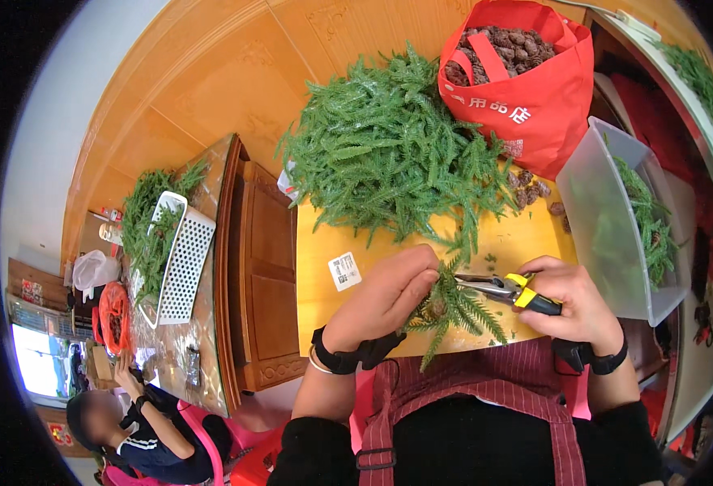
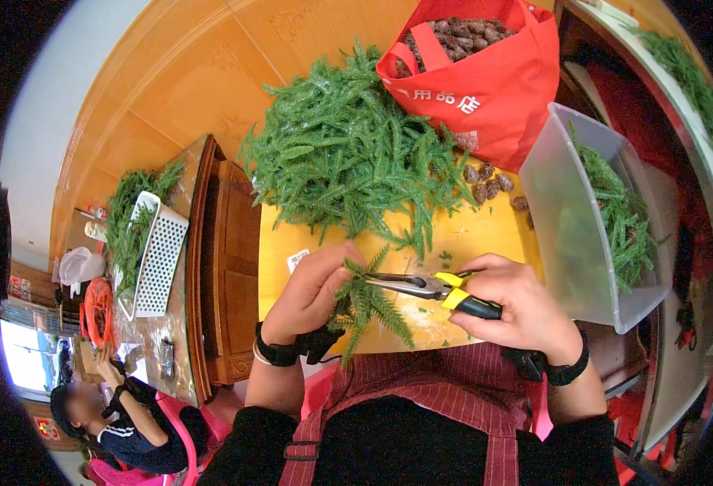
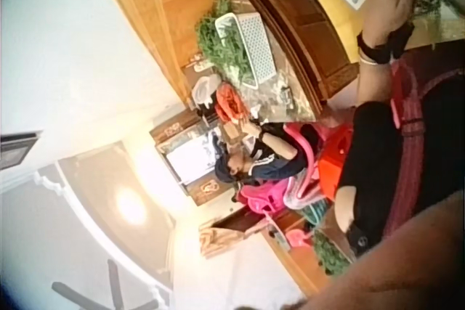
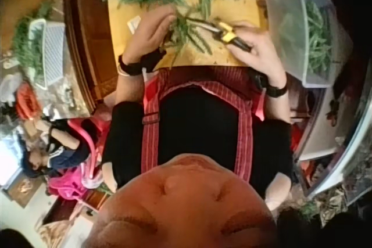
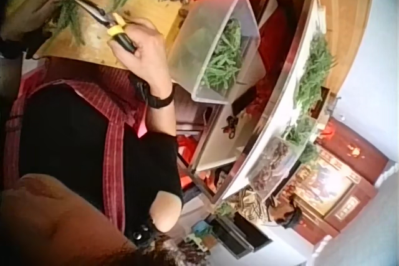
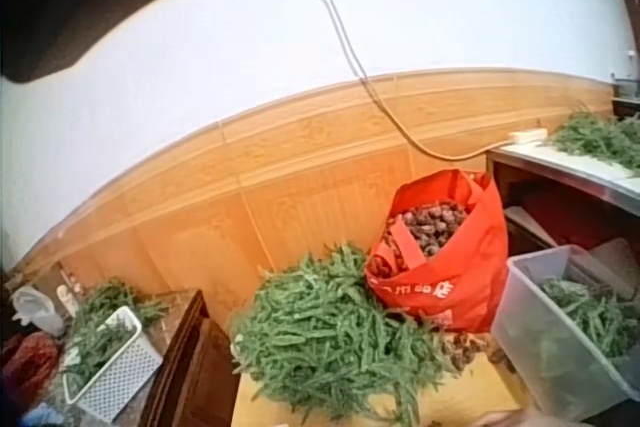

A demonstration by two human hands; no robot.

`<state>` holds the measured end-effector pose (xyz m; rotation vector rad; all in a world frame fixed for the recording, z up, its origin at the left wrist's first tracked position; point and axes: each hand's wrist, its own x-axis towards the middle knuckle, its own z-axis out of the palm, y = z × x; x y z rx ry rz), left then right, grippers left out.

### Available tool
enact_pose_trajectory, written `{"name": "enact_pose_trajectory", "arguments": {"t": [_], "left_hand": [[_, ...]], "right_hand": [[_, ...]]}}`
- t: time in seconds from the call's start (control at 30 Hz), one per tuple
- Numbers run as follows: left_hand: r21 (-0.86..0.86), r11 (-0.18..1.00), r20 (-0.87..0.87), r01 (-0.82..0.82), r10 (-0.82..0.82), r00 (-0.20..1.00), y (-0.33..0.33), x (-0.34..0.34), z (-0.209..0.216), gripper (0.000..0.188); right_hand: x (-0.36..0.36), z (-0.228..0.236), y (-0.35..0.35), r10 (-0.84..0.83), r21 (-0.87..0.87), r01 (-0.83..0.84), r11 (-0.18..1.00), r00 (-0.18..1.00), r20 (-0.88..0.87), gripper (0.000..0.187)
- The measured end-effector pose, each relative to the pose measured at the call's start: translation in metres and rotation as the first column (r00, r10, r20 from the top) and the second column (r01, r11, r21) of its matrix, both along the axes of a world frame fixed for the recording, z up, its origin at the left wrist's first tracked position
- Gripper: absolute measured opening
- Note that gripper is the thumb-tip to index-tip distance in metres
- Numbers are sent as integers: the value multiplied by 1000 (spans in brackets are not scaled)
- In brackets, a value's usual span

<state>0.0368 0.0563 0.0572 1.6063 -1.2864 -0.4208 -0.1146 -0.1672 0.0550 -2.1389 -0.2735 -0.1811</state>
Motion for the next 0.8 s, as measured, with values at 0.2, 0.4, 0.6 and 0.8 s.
{"name": "enact_pose_trajectory", "arguments": {"t": [0.2,0.4,0.6,0.8], "left_hand": [[143,986,-23,81,-79,997,2,2,5,16],[158,976,-108,153,-137,985,0,6,3,21],[180,973,-163,145,-115,980,-1,7,0,22],[237,962,-197,134,-87,976,-1,6,5,22]], "right_hand": [[0,3,2,-21,-66,24,998,998,54,15],[-1,0,6,-75,-59,79,995,995,70,21],[1,2,7,-73,-78,82,994,992,107,23],[-3,-2,10,-116,-71,121,990,991,71,23]]}}
